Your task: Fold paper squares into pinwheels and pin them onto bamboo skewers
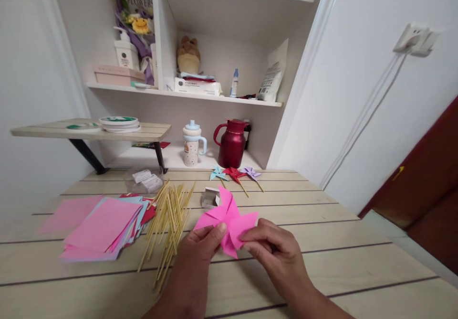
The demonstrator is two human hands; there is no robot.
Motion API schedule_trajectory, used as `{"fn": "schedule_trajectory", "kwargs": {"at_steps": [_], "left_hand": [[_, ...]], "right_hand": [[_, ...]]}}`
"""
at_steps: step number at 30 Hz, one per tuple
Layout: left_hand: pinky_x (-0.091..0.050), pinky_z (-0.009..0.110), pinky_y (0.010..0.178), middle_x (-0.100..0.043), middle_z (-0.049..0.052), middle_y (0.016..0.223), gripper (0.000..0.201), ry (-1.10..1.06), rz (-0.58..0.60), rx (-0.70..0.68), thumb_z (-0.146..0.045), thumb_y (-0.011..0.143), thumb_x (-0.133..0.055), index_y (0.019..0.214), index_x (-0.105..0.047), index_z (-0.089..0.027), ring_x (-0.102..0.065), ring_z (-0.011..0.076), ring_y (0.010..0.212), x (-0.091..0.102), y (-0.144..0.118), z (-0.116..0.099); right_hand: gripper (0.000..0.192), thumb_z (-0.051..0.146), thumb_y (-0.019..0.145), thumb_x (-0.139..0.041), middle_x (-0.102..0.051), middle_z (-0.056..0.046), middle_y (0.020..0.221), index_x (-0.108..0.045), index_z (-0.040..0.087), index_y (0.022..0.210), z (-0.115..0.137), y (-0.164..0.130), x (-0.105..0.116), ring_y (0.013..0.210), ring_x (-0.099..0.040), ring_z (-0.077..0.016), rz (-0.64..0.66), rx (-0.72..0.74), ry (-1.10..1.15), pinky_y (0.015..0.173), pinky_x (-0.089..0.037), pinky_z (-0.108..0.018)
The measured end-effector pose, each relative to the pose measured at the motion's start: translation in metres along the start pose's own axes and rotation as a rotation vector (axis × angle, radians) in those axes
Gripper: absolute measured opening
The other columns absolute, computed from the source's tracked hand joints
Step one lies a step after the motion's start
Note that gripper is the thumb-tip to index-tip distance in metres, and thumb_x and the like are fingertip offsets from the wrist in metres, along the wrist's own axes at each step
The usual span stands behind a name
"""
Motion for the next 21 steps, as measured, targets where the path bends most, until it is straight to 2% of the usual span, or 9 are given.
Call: {"fn": "schedule_trajectory", "kwargs": {"at_steps": [4,12,21], "left_hand": [[-0.046,0.029,0.076,-0.072,0.003,0.074,0.026,0.085,0.003,0.007,-0.042,0.072,-0.079,0.079,-0.077,-0.018,-0.058,0.0170,0.072,0.003,0.001,0.008],[-0.047,0.030,0.076,-0.072,0.002,0.068,0.025,0.187,-0.065,-0.004,-0.042,0.069,-0.079,0.077,-0.079,-0.018,-0.060,0.0173,0.068,0.001,-0.003,0.001],[-0.048,0.034,0.080,-0.075,0.005,0.071,0.030,0.198,-0.061,0.022,-0.044,0.066,-0.081,0.080,-0.081,-0.018,-0.064,0.0215,0.073,-0.002,-0.008,-0.001]], "right_hand": [[0.013,0.024,0.083,-0.071,-0.061,0.001,0.061,-0.075,0.022,0.071,-0.004,0.001,0.000,0.055,-0.049,-0.0126,-0.001,-0.084,0.012,0.053,-0.037,-0.023],[0.019,0.029,0.083,-0.071,-0.043,0.005,0.054,-0.071,0.018,0.067,-0.007,-0.002,0.002,0.050,-0.039,-0.0104,-0.048,-0.188,-0.027,0.051,-0.032,-0.024],[0.026,0.027,0.082,-0.070,-0.036,0.007,0.053,-0.061,0.019,0.059,-0.003,-0.001,0.003,0.050,-0.036,-0.0103,-0.088,-0.177,-0.035,0.051,-0.030,-0.025]]}}
Point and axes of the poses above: each hand's wrist, its own y-axis towards the middle knuckle, its own x-axis out of the back of the hand, z = x × y, the point moved 7 cm from there along y, towards the middle knuckle
